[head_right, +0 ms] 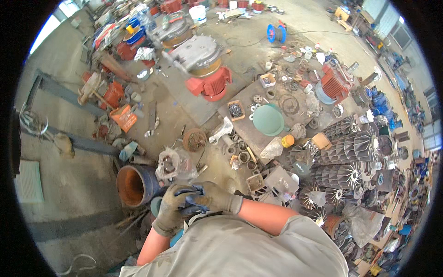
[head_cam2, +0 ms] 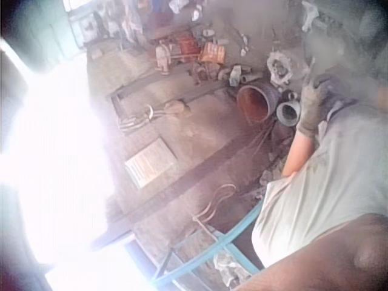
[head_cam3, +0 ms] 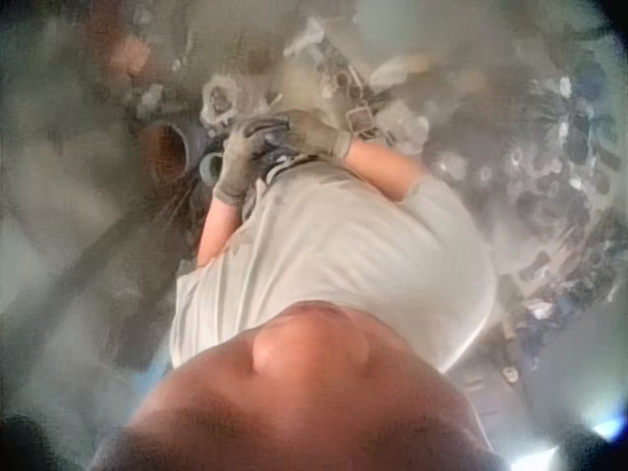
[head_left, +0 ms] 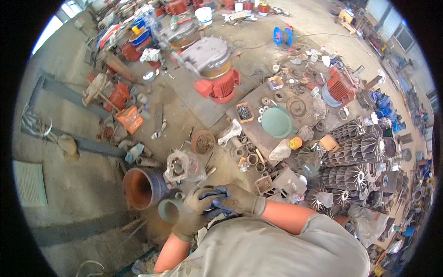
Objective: The person walks through a cluttered workshop, picks up a cable reel, and retrieves a power tool. They then use the tool to grind the surface of a large metal component, rotating it to access different areas. The person also retrieves a small metal piece from a shelf before continuing to grind the component.
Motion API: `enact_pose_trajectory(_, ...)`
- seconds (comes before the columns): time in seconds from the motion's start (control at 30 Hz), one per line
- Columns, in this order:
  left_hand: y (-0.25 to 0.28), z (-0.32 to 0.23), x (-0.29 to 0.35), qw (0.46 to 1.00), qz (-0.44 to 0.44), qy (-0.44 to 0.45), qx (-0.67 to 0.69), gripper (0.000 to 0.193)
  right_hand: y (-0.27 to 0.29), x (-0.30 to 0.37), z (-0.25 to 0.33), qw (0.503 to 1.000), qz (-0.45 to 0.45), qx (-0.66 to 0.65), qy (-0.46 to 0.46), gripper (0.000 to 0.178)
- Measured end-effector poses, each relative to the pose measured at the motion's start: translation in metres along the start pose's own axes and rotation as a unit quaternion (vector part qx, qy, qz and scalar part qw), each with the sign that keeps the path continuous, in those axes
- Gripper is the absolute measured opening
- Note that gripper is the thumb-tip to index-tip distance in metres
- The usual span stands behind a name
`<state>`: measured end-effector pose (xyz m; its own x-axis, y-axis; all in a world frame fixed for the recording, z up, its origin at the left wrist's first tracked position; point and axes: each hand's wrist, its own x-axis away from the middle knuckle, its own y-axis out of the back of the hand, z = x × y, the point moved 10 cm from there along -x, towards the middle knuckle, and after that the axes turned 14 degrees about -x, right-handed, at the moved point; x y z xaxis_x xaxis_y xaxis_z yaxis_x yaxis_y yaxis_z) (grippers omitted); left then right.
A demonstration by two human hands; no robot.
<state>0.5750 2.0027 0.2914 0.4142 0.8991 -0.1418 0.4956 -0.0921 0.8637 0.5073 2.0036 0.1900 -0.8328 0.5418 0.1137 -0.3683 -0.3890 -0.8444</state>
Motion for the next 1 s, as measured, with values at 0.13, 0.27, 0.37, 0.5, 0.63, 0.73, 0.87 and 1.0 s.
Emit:
enact_pose_trajectory(0.13, -0.022, -0.001, -0.07, 0.997, 0.02, -0.032, 0.065, 0.041, 0.055, 0.018, 0.062, 0.973, -0.139, 0.177, 0.054, 0.054)
enact_pose_trajectory(0.27, -0.042, 0.031, -0.149, 0.96, 0.018, 0.034, 0.279, 0.025, 0.098, 0.033, 0.112, 0.956, -0.223, 0.158, 0.11, 0.047)
enact_pose_trajectory(0.37, -0.063, 0.085, -0.2, 0.911, 0.008, 0.174, 0.374, 0.019, 0.131, 0.036, 0.168, 0.953, -0.216, 0.127, 0.168, 0.038)
enact_pose_trajectory(0.5, -0.077, 0.17, -0.276, 0.88, -0.042, 0.265, 0.391, 0.017, 0.193, 0.045, 0.27, 0.927, -0.286, 0.093, 0.227, 0.023)
enact_pose_trajectory(0.63, -0.077, 0.256, -0.333, 0.857, -0.123, 0.322, 0.383, 0.016, 0.276, 0.038, 0.389, 0.899, -0.355, 0.15, 0.208, 0.018)
enact_pose_trajectory(0.73, -0.077, 0.303, -0.356, 0.845, -0.139, 0.388, 0.34, 0.018, 0.357, 0.044, 0.446, 0.844, -0.45, 0.287, 0.051, 0.035)
enact_pose_trajectory(0.87, -0.064, 0.325, -0.395, 0.826, -0.124, 0.424, 0.349, 0.018, 0.426, 0.093, 0.505, 0.659, -0.464, 0.583, -0.102, 0.041)
enact_pose_trajectory(1.0, -0.034, 0.331, -0.448, 0.843, -0.11, 0.406, 0.337, 0.02, 0.467, 0.199, 0.504, 0.614, -0.628, 0.439, -0.189, 0.041)
